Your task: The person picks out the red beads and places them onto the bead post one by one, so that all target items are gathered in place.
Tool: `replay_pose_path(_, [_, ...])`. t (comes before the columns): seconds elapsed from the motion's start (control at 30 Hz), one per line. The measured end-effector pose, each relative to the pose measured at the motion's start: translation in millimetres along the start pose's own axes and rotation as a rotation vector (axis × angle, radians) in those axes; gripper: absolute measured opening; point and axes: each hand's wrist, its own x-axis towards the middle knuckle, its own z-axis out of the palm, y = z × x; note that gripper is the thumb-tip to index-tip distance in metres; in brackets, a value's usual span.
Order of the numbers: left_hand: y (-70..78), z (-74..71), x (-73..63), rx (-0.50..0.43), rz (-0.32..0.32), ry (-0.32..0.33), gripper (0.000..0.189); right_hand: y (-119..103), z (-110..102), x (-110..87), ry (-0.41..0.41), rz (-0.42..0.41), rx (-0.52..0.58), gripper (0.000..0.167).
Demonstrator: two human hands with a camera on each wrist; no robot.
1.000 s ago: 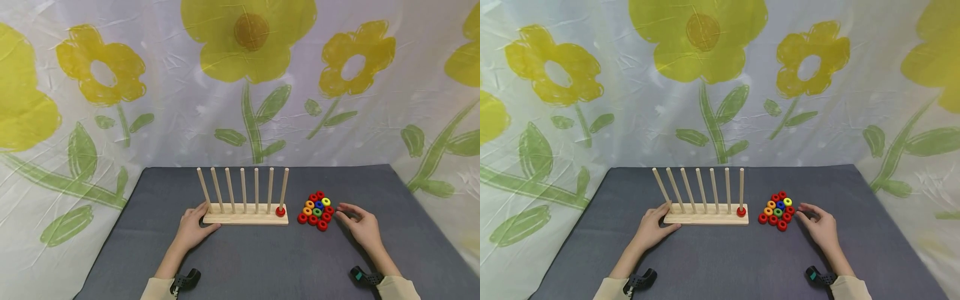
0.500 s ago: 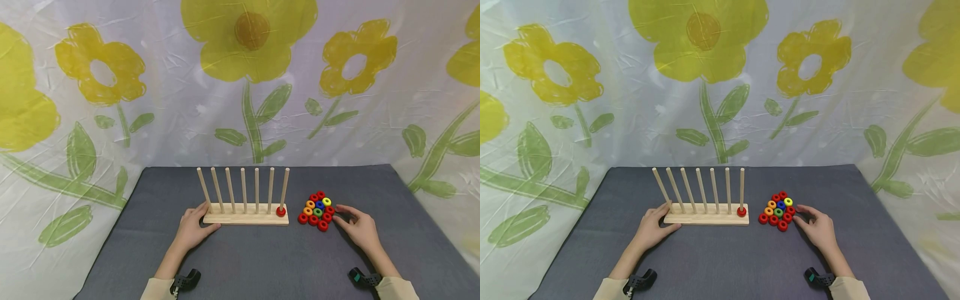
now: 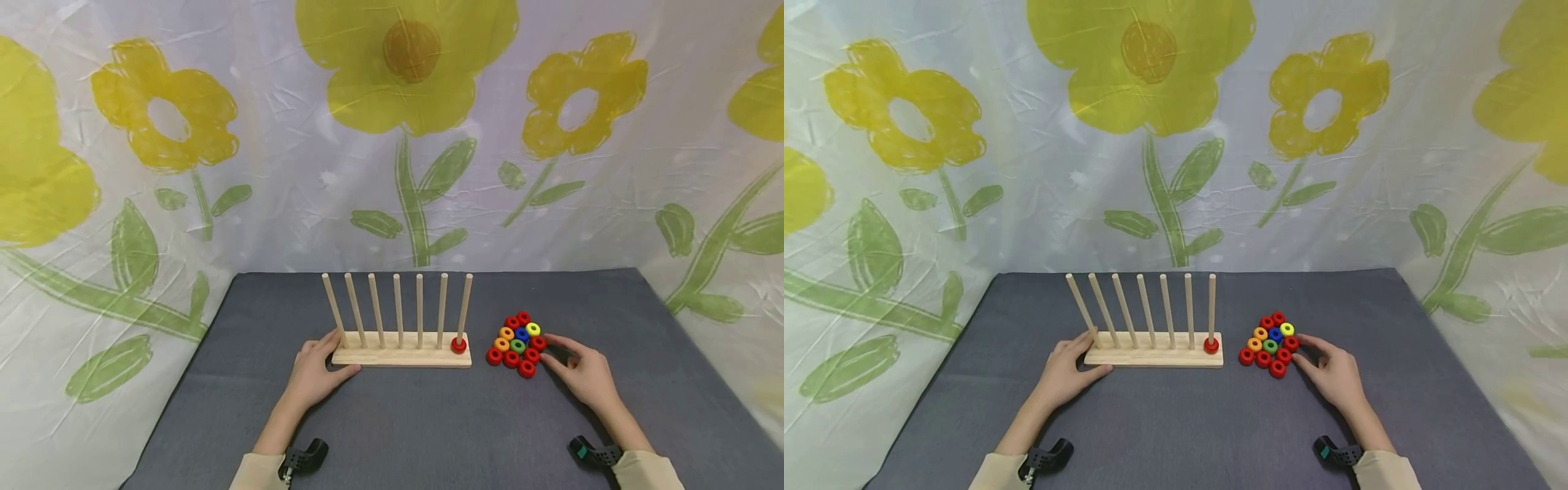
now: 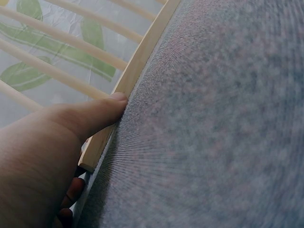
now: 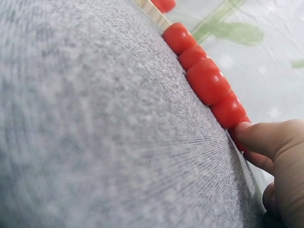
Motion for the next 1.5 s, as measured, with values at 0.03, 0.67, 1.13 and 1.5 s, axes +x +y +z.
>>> replay_pose_path(0.03, [-0.2,0.3,-0.2,-0.001,0.000,0.001,0.089,0.2,0.4,0.0,-0.002,-0.006,-0.003,0.040])
replay_pose_path(0.67, [1.2,-0.9,0.3,-0.002,-0.003,-0.008,0.089,0.8,3.0,0.1,0.005,-0.138,-0.053,0.047])
replay_pose_path(1.13, [0.0,-1.4,0.1,0.007,0.011,-0.002,0.088,1.8,4.8,2.3,-0.004,-0.192,-0.056,0.044])
replay_pose_path(1.5, [0.0,0.0,0.3,0.015,0.007,0.004,0.089,0.9,4.3,1.9,0.022,-0.177,-0.047,0.039])
